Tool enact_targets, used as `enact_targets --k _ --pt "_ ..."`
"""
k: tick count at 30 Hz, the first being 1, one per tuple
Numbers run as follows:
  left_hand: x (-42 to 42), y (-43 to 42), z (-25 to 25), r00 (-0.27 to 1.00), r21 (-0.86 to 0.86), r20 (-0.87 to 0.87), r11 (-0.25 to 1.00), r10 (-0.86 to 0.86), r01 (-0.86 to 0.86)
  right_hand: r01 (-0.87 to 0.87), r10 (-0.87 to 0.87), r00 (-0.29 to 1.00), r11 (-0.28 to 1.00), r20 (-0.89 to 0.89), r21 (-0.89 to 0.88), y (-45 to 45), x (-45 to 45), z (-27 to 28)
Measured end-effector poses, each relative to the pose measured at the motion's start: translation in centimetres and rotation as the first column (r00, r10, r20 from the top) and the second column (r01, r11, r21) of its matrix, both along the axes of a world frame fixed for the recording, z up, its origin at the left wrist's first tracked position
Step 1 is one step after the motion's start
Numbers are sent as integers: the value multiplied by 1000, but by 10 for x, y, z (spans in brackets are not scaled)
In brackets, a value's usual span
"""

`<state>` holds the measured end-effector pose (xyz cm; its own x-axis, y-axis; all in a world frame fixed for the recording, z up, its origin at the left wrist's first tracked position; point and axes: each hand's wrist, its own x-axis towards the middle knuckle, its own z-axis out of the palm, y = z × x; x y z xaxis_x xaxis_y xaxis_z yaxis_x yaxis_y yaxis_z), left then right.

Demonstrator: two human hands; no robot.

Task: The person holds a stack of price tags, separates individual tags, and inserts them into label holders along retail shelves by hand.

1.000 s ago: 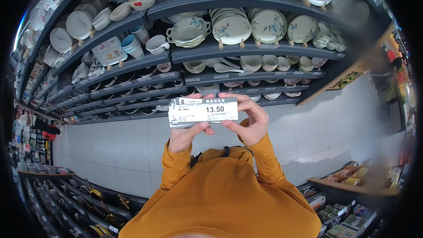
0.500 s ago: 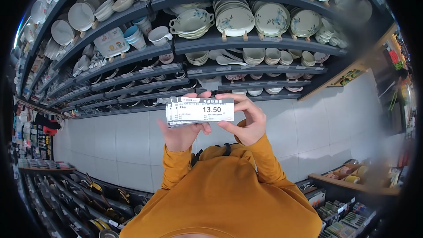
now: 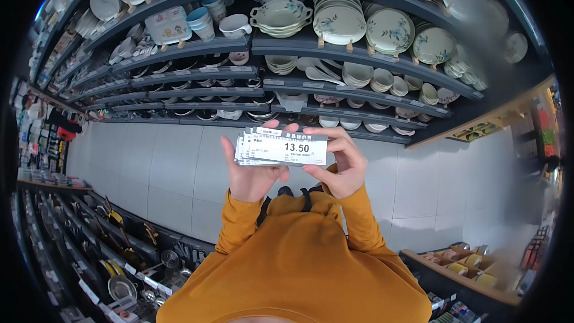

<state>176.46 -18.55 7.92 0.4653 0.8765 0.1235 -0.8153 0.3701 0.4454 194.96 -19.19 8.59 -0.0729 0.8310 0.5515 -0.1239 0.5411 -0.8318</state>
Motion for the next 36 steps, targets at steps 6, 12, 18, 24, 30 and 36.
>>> enact_targets --k 6,12,18,24,30,36 --pt "34 -15 -4 997 6 -62 999 50 -50 -20 18 999 999 -42 -46 -13 30 5" --pt "81 -31 1 992 25 -102 997 79 -77 -15 14 1000 997 -15 -73 -30 78 11" --pt "113 -47 -9 992 -33 -118 999 36 -40 39 -37 999 997 33 -70 -55 113 9" --pt "127 -57 -9 996 -48 -83 999 11 -15 45 -51 998 992 -48 -116 -67 128 4" --pt "122 -59 -1 984 -1 -175 1000 25 -26 6 -13 998 991 -59 -133 -63 124 3" --pt "110 -55 0 985 64 -145 995 90 -82 -39 34 998 992 -43 -118 -50 112 0"
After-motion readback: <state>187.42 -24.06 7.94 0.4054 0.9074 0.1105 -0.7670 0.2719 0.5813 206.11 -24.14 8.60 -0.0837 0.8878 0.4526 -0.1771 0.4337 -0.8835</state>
